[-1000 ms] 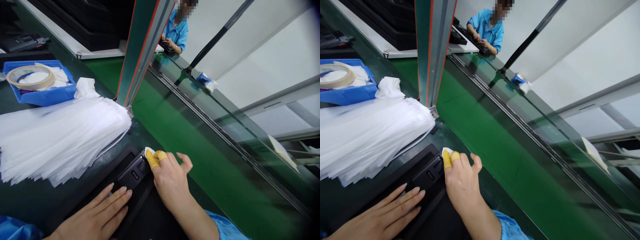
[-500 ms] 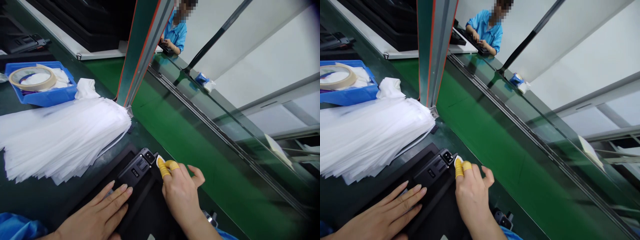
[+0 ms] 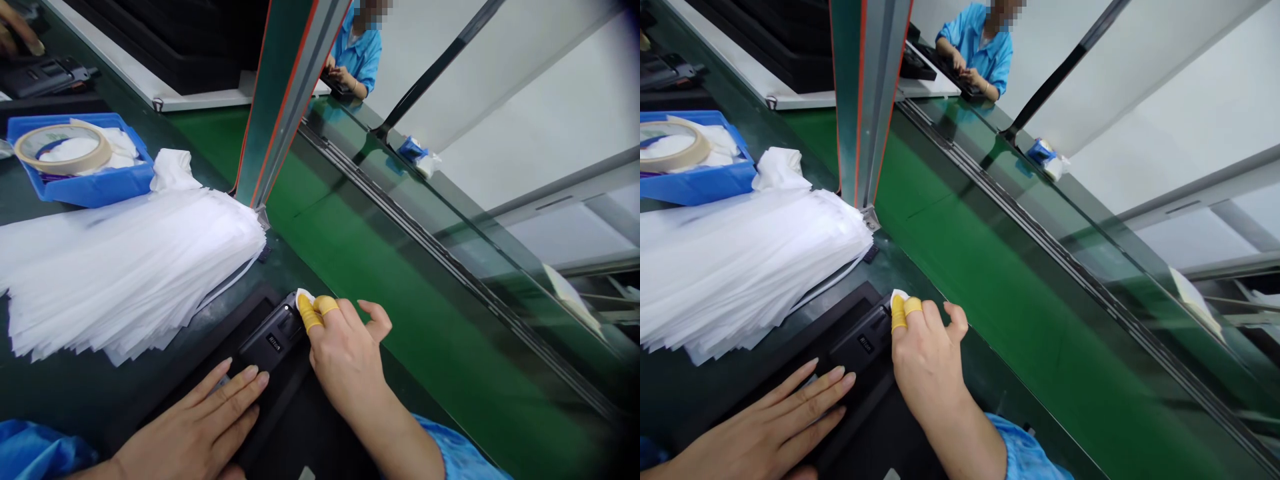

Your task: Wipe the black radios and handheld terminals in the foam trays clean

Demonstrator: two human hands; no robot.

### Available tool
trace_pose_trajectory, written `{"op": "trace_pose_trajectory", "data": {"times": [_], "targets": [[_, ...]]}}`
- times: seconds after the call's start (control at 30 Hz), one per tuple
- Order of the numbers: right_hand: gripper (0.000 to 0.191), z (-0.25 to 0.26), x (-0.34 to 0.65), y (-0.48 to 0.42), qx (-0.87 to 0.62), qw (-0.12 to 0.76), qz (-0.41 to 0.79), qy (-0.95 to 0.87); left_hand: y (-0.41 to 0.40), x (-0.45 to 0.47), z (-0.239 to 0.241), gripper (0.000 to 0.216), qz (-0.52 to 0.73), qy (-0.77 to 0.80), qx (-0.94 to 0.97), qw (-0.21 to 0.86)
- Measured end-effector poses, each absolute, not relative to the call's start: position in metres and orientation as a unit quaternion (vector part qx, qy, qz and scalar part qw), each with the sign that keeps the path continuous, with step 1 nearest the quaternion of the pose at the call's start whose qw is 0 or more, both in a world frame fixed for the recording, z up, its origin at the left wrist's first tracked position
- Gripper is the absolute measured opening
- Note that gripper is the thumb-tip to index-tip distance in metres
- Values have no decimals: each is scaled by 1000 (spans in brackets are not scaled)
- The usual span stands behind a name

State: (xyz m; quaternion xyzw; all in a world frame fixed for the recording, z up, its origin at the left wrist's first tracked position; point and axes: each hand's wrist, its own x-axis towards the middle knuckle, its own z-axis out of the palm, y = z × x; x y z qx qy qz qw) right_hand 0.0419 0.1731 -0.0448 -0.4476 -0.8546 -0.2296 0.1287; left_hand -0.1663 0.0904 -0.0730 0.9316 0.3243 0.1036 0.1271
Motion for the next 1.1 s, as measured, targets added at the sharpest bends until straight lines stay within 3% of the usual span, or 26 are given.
{"op": "trace_pose_trajectory", "data": {"times": [0.4,1.1], "targets": [[27,-42,69,155,-480,113,-228,-839,89,-161,-77,35,142,353,916,124],[32,-45,62,162,-408,143,-168,-886,84,-159,-78,37,158,370,909,109]]}}
